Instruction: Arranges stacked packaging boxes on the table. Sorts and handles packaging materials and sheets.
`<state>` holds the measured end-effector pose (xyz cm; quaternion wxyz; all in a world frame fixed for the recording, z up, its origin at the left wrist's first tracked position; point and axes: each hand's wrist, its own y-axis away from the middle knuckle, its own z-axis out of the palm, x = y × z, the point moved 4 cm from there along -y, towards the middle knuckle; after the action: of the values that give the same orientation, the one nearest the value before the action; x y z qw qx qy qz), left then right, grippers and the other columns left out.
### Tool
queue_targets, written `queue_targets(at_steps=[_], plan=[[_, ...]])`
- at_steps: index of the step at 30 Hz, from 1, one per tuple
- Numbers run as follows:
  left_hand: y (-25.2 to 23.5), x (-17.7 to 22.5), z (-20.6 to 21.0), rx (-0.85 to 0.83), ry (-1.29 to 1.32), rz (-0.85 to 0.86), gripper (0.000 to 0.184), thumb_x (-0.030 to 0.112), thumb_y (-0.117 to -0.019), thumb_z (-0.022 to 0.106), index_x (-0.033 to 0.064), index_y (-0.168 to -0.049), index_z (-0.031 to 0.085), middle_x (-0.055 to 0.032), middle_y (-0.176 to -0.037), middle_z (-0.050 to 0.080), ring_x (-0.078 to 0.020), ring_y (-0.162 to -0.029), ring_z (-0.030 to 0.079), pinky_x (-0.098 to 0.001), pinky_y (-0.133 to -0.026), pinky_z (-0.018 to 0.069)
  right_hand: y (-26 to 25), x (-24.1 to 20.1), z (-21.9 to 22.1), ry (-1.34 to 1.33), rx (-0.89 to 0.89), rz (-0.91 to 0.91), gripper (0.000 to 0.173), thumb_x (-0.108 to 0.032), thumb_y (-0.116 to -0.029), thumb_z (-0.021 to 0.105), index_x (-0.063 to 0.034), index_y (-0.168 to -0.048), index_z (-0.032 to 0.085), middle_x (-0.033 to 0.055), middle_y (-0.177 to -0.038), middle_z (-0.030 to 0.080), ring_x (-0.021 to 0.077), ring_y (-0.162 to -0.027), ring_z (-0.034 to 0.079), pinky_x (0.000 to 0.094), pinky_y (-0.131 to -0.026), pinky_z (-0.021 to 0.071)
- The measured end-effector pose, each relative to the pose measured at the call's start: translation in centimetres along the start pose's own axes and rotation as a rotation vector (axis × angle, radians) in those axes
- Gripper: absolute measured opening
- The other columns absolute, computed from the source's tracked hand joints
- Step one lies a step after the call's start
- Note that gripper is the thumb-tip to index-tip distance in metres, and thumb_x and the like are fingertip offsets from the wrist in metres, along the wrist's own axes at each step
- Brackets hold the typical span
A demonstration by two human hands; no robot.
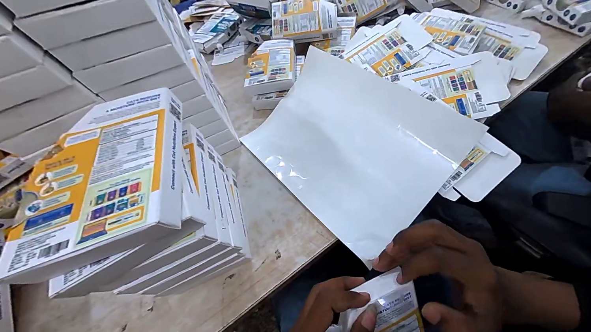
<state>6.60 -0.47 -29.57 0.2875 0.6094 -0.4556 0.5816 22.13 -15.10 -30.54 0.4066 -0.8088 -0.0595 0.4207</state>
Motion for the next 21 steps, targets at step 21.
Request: queue_targets(at_steps=[21], plan=[[0.1,0.5,0.8,-0.035,-0.045,0.04,0.007,0.007,-0.0965,0.069,0.0034,-0.102,0.071,-0.0128,-0.118,0.069,-0.0153,-0.105,0.068,-0.0256,-0.081,0.0604,-1.7,1.0,0.5,-0.699,-0.161,1.009,0.005,-0.006,-0.0905,0.075,-0.0059,-0.092,0.07,0.0007,-0.084,0.07,0.0068,-0.077,0.067,0.0228,-0.074,0.0575]])
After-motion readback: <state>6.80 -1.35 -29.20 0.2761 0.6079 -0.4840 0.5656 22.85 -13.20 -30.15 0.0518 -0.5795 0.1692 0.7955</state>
